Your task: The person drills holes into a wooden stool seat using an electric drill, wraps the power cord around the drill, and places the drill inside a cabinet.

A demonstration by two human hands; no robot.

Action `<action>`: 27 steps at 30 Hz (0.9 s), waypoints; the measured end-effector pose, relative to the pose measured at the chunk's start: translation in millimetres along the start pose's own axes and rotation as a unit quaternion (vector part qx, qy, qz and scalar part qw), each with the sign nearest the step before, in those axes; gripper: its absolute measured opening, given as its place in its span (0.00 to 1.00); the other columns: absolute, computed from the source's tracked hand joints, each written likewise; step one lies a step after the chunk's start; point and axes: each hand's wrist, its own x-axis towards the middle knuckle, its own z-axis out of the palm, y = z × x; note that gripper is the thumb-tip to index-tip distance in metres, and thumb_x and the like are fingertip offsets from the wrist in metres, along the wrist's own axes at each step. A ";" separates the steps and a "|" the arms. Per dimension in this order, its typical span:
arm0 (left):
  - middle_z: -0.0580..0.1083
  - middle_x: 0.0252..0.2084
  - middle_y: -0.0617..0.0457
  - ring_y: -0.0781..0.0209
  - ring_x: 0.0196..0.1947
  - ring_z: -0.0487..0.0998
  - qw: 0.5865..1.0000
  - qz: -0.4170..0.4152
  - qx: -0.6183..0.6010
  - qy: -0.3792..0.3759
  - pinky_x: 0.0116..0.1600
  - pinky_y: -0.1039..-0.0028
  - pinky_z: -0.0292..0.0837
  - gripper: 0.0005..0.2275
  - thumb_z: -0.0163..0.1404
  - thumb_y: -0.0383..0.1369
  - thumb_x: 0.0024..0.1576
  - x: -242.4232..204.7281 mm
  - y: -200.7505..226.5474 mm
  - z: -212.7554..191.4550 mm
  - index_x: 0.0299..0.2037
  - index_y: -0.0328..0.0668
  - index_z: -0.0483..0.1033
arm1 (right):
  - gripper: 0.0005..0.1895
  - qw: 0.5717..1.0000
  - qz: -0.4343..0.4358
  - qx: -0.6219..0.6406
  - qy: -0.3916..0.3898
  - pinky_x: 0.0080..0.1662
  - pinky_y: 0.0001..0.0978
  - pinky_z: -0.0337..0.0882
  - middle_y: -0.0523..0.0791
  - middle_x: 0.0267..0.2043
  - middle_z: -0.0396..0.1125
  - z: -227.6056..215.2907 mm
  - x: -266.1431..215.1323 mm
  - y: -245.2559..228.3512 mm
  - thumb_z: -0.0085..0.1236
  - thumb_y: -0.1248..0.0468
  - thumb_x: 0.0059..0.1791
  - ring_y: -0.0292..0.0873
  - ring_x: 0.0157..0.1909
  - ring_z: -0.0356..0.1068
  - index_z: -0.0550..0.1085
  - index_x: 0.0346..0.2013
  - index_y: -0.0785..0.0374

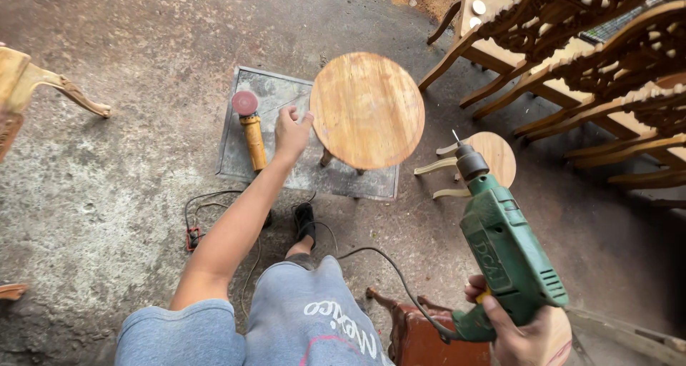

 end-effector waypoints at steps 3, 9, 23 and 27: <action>0.76 0.48 0.39 0.46 0.48 0.77 1.000 -0.017 0.018 0.003 0.52 0.60 0.72 0.29 0.58 0.51 0.56 50.3 -0.4 20.9 0.55 0.31 0.70 | 0.34 0.995 0.063 0.079 0.018 0.45 0.48 0.80 0.59 0.45 0.73 1.0 48.3 -14.9 0.55 0.76 0.44 0.52 0.44 0.77 0.61 0.66 0.74; 0.79 0.42 0.39 0.47 0.43 0.81 0.991 -0.092 -0.019 -0.097 0.48 0.59 0.74 0.28 0.51 0.56 0.59 55.7 26.3 36.6 0.48 0.31 0.75 | 0.37 0.988 0.148 0.036 0.005 0.44 0.52 0.80 0.60 0.44 0.73 -12.3 125.8 -33.2 0.57 0.77 0.42 0.54 0.44 0.77 0.62 0.67 0.71; 0.77 0.41 0.46 0.60 0.42 0.76 0.959 -0.195 -0.184 0.094 0.48 0.67 0.73 0.21 0.47 0.47 0.65 -119.2 39.6 46.8 0.49 0.31 0.71 | 0.32 0.936 0.151 -0.144 -0.284 0.45 0.46 0.78 0.55 0.44 0.75 -12.1 333.5 -67.4 0.61 0.73 0.42 0.49 0.42 0.77 0.65 0.61 0.70; 0.77 0.45 0.50 0.64 0.45 0.74 0.929 -0.227 -0.293 0.013 0.51 0.72 0.70 0.21 0.50 0.47 0.63 -79.9 34.0 14.1 0.51 0.33 0.76 | 0.33 0.922 0.172 -0.188 -0.291 0.45 0.46 0.79 0.55 0.43 0.76 21.4 351.4 -83.2 0.60 0.73 0.42 0.49 0.43 0.77 0.63 0.61 0.68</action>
